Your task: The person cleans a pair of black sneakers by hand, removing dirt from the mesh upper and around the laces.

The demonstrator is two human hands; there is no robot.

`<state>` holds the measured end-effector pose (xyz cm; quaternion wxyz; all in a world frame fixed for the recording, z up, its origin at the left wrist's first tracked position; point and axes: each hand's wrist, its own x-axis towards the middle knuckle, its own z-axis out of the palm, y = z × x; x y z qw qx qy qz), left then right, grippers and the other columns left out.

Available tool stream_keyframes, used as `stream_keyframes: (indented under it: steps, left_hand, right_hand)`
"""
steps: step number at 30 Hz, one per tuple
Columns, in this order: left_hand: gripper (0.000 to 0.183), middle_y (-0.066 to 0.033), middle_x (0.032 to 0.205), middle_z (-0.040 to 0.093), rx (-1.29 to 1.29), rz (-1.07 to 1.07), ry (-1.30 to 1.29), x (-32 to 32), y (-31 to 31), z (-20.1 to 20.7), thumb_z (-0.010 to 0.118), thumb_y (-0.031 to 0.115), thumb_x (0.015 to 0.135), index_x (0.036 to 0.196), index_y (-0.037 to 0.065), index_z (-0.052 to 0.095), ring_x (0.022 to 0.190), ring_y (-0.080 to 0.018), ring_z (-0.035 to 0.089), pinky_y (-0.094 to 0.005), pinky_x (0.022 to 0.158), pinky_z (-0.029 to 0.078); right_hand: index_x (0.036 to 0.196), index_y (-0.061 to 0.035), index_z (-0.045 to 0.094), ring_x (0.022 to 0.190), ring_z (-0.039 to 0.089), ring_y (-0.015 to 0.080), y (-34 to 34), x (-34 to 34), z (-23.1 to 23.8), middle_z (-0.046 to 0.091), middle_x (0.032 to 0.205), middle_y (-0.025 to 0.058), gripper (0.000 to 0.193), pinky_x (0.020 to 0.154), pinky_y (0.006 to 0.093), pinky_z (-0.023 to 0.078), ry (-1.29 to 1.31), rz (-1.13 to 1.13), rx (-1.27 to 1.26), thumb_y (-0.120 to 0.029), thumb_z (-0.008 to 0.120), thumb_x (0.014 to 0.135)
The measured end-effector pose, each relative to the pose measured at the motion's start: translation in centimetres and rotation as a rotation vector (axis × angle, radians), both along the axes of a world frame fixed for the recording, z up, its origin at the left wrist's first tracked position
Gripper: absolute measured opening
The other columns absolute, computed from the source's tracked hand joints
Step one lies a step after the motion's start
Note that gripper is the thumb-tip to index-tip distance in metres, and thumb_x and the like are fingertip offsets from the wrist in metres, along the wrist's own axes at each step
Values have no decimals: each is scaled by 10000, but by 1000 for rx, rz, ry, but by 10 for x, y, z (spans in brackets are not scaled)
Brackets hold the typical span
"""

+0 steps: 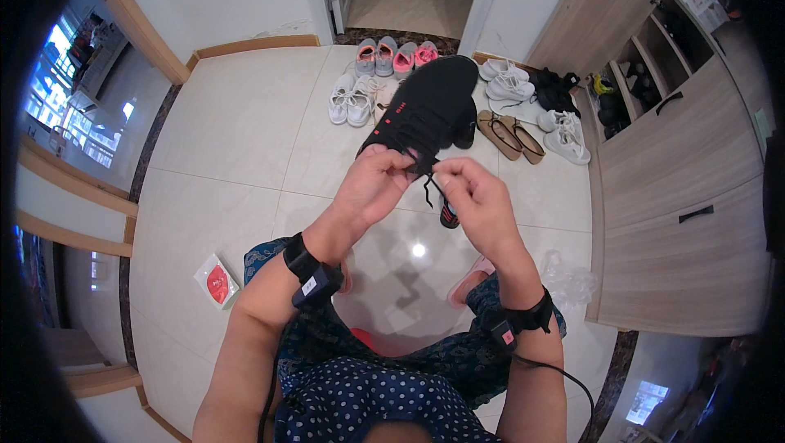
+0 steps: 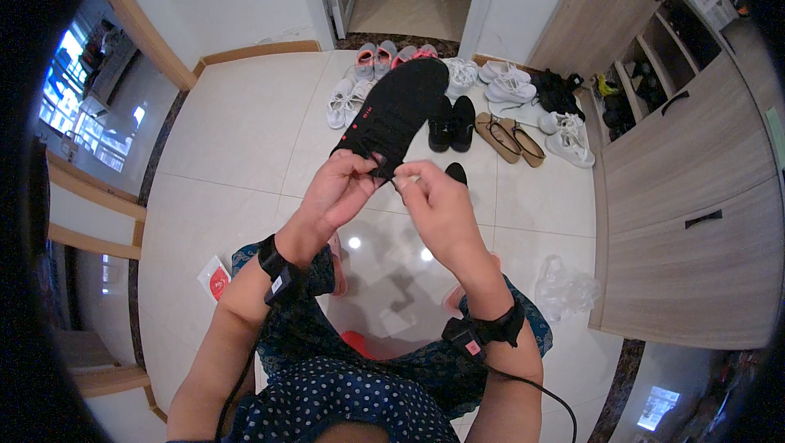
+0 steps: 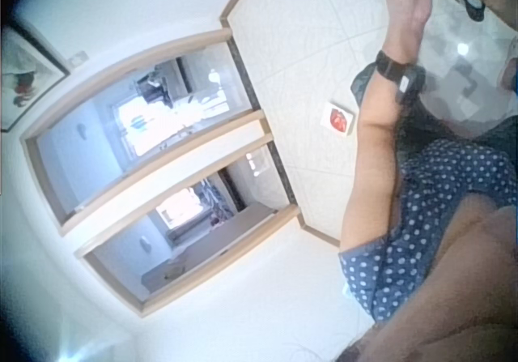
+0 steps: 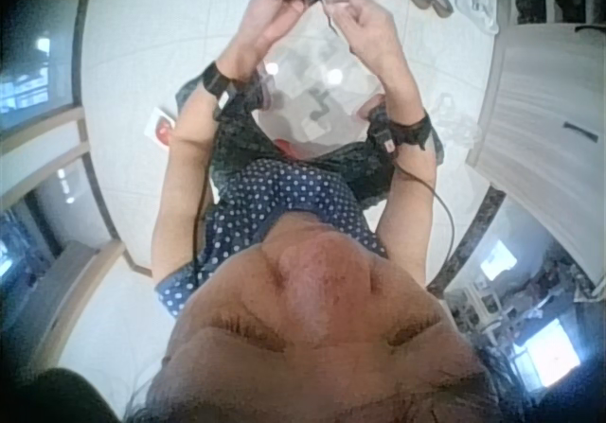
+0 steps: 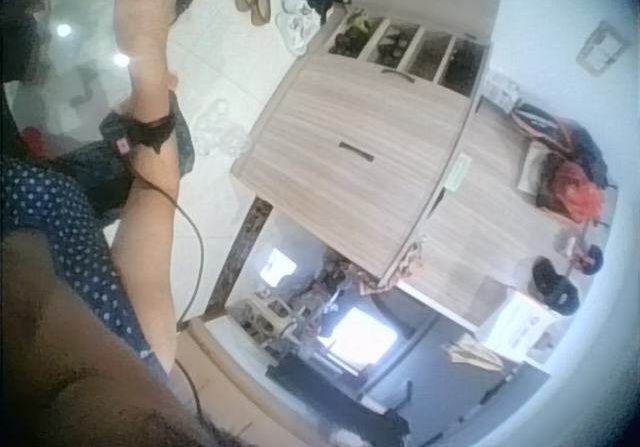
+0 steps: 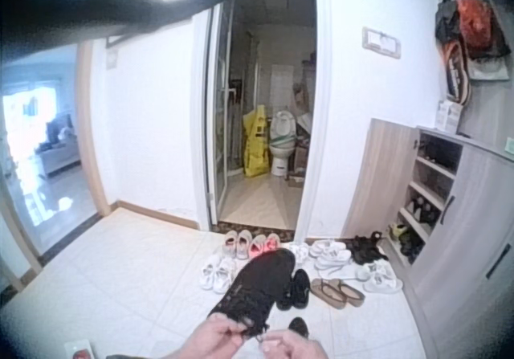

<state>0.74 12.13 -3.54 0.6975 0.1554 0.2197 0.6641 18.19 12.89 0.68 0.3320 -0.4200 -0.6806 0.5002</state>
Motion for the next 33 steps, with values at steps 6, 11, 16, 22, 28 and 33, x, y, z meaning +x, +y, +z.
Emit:
stream_keyframes:
  steps: [6,11,16,22,28,33]
  left_hand:
    - [256,-105,777,604,52,12,-12,-10,3,-15,489,-112,785,579,31,539,854,-197,582,-336,843,451]
    - [199,-92,848,615,83,-6,36,-7,1,-11,508,-68,823,670,34,586,885,-186,581,-325,871,446]
    - [334,-112,1133,567,131,-32,-41,-7,1,5,530,46,874,1196,-16,469,1063,-225,543,-377,990,425]
    - [505,-175,1307,493,70,-56,-149,-3,-4,12,600,111,856,1289,-63,406,1198,-274,483,-413,1060,356]
    - [544,-132,1258,515,141,-86,-27,4,-5,18,538,-52,801,1318,-62,369,1145,-215,513,-352,1033,390]
    - [516,-129,1234,533,143,-25,33,3,-1,11,502,-90,777,1283,-51,409,1118,-199,534,-342,1006,414]
  right_hand:
    - [949,-5,642,526,417,63,-5,4,20,515,578,-12,230,493,253,353,-119,218,-44,-219,614,868]
    - [935,-3,646,548,416,51,-6,6,21,519,593,-22,231,504,240,355,-66,325,-117,-220,629,858]
    - [861,-3,653,643,526,101,8,12,-3,595,741,58,221,572,259,418,-8,375,59,-215,692,810]
    - [801,-19,644,739,584,164,10,-3,-15,600,775,63,213,621,281,443,15,-42,194,-189,753,733]
    - [863,-15,629,712,584,143,10,-9,-32,622,789,54,179,618,281,450,36,-25,361,-136,711,758]
    - [859,0,563,625,552,98,6,-10,-14,603,700,43,105,579,239,436,366,-48,-73,-89,616,848]
